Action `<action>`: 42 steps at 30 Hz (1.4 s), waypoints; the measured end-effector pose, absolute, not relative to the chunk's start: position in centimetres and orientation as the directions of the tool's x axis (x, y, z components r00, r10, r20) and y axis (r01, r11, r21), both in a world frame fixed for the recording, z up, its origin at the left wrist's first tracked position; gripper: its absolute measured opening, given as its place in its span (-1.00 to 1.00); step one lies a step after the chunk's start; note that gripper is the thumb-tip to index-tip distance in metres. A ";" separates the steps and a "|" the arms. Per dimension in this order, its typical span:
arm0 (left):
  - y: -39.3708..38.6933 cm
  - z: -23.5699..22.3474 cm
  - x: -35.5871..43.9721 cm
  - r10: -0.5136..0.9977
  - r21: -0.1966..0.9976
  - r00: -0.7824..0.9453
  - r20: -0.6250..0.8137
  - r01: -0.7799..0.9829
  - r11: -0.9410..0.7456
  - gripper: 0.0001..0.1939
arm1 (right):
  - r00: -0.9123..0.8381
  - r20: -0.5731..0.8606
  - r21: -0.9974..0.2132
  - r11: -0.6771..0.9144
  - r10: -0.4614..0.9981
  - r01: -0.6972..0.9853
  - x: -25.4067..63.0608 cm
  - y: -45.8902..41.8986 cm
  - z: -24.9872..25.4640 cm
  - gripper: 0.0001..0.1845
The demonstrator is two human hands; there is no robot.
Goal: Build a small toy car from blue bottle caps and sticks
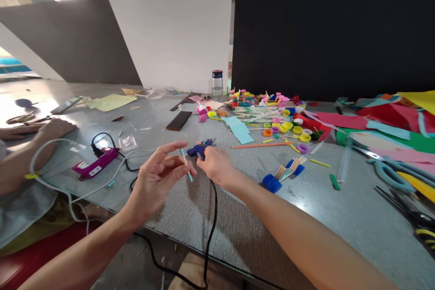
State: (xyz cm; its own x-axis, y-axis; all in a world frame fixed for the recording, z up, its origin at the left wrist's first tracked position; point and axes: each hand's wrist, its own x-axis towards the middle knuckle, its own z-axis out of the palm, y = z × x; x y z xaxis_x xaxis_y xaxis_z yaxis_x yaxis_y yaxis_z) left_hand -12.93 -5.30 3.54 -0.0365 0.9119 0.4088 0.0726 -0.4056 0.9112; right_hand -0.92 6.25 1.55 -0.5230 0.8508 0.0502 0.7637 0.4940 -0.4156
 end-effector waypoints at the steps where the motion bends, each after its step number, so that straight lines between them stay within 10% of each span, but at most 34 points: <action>1: -5.3 3.7 -12.9 0.915 0.915 -0.039 0.401 0.070 -0.398 -0.60 | -0.511 0.075 -0.436 0.489 0.857 0.756 -0.6 6.3 1.6 -0.74; 5: -5.6 4.2 -12.9 0.934 0.934 -0.045 0.355 0.067 -0.351 -0.53 | -0.475 0.119 -0.651 0.430 0.872 0.626 1.8 6.2 1.8 -0.72; 8: -5.9 4.4 -12.7 0.933 0.934 -0.052 0.355 0.070 -0.351 -0.62 | -0.435 0.115 -0.974 0.188 0.893 0.129 4.5 5.6 2.2 -0.67; 16: -5.5 5.2 -11.5 0.930 0.928 -0.014 0.368 0.069 -0.366 -0.65 | -0.345 0.048 -0.882 -0.123 0.937 -0.456 12.7 1.6 4.5 -0.86; 28: -0.5 5.1 -7.9 0.971 0.990 0.216 0.102 -0.122 -0.077 -0.60 | -0.367 0.100 -0.960 -0.007 0.925 -0.280 18.7 0.2 3.4 -0.42; 34: 1.1 4.2 -7.0 0.918 0.921 0.347 -0.192 -0.260 0.290 -0.58 | -0.251 0.078 -0.979 0.027 0.965 -0.202 20.3 0.2 3.6 -0.75; 42: 1.5 3.0 -6.8 0.867 0.883 0.453 -0.210 -0.292 0.366 -0.40 | -0.284 0.011 -0.976 -0.051 0.959 -0.211 20.2 0.6 2.7 -0.75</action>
